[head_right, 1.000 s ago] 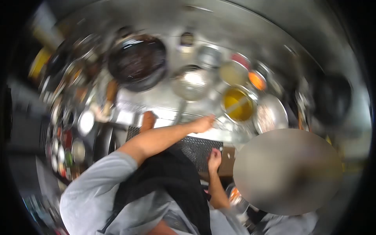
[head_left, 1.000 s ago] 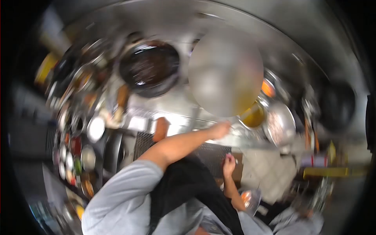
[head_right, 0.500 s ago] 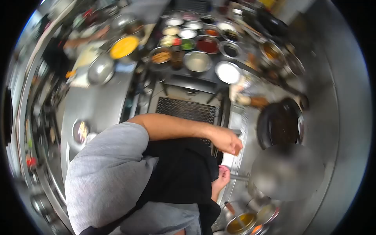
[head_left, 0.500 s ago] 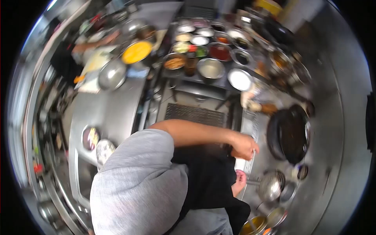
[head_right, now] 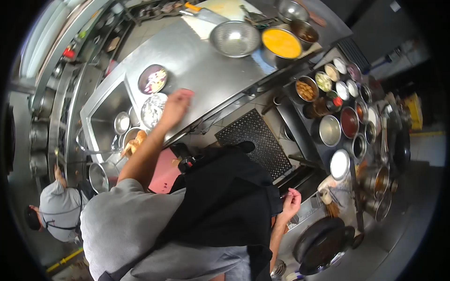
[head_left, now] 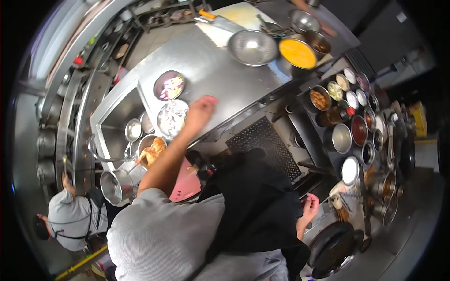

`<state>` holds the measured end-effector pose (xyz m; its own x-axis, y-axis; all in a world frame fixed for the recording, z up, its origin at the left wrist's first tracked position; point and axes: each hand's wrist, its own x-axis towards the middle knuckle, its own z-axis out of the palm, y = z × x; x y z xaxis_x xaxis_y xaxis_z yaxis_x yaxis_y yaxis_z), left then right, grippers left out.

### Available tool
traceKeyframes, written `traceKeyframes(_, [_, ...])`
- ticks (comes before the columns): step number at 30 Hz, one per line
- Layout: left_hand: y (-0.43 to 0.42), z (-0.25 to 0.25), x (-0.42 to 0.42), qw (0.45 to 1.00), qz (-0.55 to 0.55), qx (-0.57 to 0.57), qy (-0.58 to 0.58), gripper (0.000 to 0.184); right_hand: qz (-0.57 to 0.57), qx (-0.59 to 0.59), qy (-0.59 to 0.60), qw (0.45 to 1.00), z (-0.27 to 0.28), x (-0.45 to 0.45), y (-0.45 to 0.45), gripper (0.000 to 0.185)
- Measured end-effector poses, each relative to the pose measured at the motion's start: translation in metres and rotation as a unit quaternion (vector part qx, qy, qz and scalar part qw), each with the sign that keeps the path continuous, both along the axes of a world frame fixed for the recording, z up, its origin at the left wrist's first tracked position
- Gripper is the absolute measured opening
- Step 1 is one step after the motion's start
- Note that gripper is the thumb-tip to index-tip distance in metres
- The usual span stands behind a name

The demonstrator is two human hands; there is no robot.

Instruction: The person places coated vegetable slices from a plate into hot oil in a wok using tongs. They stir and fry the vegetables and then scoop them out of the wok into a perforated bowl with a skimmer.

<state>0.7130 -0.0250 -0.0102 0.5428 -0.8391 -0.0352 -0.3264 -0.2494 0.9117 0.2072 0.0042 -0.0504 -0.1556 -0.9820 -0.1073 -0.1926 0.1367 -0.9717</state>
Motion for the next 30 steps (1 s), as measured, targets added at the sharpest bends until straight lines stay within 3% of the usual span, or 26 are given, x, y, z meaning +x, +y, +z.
traceKeyframes(1, [0.020, 0.006, 0.031, 0.998, 0.068, 0.003, 0.012, 0.019, 0.025, 0.017, -0.009, 0.999, 0.003, 0.005, -0.007, 0.010])
traceKeyframes(2, [0.040, -0.010, 0.078, 0.989, 0.094, 0.004, -0.115, 0.018, 0.036, 0.026, -0.014, 0.999, 0.008, 0.012, -0.013, 0.010])
traceKeyframes(4, [0.076, 0.024, 0.115, 0.943, 0.176, 0.159, -0.232, 0.020, 0.054, 0.040, -0.022, 0.997, 0.013, 0.025, -0.023, 0.010])
traceKeyframes(6, [0.112, -0.001, 0.168, 0.883, 0.158, 0.284, -0.339, 0.021, 0.090, 0.035, -0.023, 0.995, 0.008, 0.025, -0.034, 0.011])
traceKeyframes(9, [0.143, -0.041, 0.215, 0.894, 0.052, 0.366, -0.252, 0.024, 0.110, 0.040, 0.001, 0.993, 0.009, 0.024, -0.043, 0.012])
traceKeyframes(12, [0.144, -0.046, 0.217, 0.911, 0.002, 0.407, -0.062, 0.026, 0.104, 0.042, 0.017, 0.994, 0.011, 0.019, -0.044, 0.013])
traceKeyframes(13, [0.146, -0.055, 0.218, 0.921, 0.025, 0.388, 0.012, 0.026, 0.094, 0.043, 0.015, 0.995, 0.011, 0.016, -0.041, 0.013])
traceKeyframes(16, [0.147, -0.071, 0.211, 0.938, 0.076, 0.332, 0.057, 0.034, 0.073, 0.032, 0.004, 0.997, 0.005, 0.006, -0.031, 0.013])
traceKeyframes(18, [0.145, -0.072, 0.207, 0.954, 0.057, 0.294, -0.015, 0.026, 0.053, 0.031, -0.007, 0.998, -0.001, -0.002, -0.019, 0.014])
traceKeyframes(21, [0.130, -0.051, 0.179, 0.949, 0.031, 0.312, -0.021, 0.021, 0.021, 0.036, -0.031, 0.999, -0.004, -0.009, -0.001, 0.014])
traceKeyframes(24, [0.117, -0.068, 0.169, 0.946, 0.036, 0.314, -0.068, 0.018, 0.009, 0.045, -0.037, 0.998, -0.013, -0.020, 0.011, 0.015])
traceKeyframes(28, [0.078, -0.078, 0.132, 0.981, 0.035, 0.188, -0.020, 0.015, -0.026, 0.036, -0.045, 0.998, -0.013, -0.021, 0.018, 0.016])
traceKeyframes(30, [0.052, -0.093, 0.123, 0.976, 0.042, 0.211, 0.002, 0.013, -0.038, 0.018, -0.064, 0.997, -0.017, -0.020, 0.020, 0.016])
